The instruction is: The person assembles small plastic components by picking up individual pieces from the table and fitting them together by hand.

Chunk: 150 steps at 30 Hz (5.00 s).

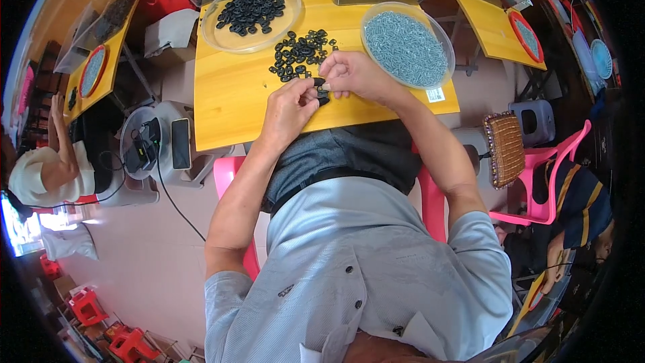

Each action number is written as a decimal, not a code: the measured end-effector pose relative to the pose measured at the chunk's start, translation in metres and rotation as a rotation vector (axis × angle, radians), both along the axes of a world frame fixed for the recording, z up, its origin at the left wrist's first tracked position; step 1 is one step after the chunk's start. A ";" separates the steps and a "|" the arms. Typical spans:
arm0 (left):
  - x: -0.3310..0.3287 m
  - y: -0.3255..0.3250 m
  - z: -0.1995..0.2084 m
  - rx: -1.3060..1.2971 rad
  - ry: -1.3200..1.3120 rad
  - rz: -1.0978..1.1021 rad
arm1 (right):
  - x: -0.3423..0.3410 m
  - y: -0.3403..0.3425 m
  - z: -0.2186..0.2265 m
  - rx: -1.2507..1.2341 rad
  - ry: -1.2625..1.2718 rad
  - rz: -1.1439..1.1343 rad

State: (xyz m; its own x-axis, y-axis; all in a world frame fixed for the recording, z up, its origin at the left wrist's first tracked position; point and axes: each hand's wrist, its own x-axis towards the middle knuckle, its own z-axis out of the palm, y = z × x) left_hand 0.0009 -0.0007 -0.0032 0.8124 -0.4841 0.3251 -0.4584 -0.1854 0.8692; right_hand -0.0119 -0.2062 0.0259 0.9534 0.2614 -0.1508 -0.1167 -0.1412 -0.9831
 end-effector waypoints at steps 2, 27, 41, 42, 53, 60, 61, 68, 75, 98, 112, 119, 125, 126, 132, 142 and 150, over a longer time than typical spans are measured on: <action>0.001 0.001 0.001 0.044 -0.043 -0.001 | 0.000 0.002 -0.001 0.005 -0.001 -0.012; -0.004 0.004 0.007 0.159 -0.202 0.061 | 0.001 0.009 -0.010 0.049 0.014 -0.018; -0.006 0.006 0.004 0.174 -0.262 0.052 | -0.006 0.010 -0.010 -0.009 -0.024 -0.014; -0.006 0.005 0.007 0.157 -0.234 0.062 | -0.004 0.009 -0.008 -0.010 -0.012 -0.021; -0.001 0.003 0.008 0.139 -0.224 0.054 | 0.000 0.003 0.003 0.088 0.055 0.035; -0.006 0.005 0.003 0.095 -0.195 0.071 | -0.001 0.008 -0.013 0.010 -0.046 0.046; -0.004 0.005 0.003 0.135 -0.194 0.055 | 0.000 0.007 -0.013 0.028 -0.043 0.036; 0.008 0.002 -0.016 -0.231 0.067 0.293 | 0.049 0.006 0.032 -0.183 -0.114 0.059; 0.023 0.017 0.003 -0.642 0.407 0.375 | 0.077 0.031 0.079 -0.272 -0.408 -0.210; 0.022 0.011 -0.002 -0.511 0.439 0.310 | 0.031 0.014 -0.005 -1.071 -0.649 -0.046; 0.015 0.002 -0.005 -0.472 0.626 0.034 | 0.016 0.029 0.008 -0.263 -0.273 -0.171; 0.019 0.008 -0.001 -0.516 0.674 -0.001 | 0.018 0.027 -0.001 -0.193 -0.247 -0.089; 0.020 0.011 0.007 -0.375 0.667 -0.099 | 0.021 0.017 -0.001 0.039 -0.056 0.073; 0.019 0.012 0.006 -0.394 0.671 -0.089 | 0.021 0.017 0.000 0.045 -0.053 0.098; 0.021 0.010 0.003 -0.384 0.652 -0.054 | 0.019 0.018 0.001 -0.001 -0.130 0.083; 0.018 -0.003 0.000 0.059 -0.003 0.252 | 0.018 0.003 0.027 -0.060 -0.233 -0.241; 0.031 -0.016 0.008 0.222 -0.394 0.307 | 0.023 -0.002 0.018 -0.153 -0.318 -0.269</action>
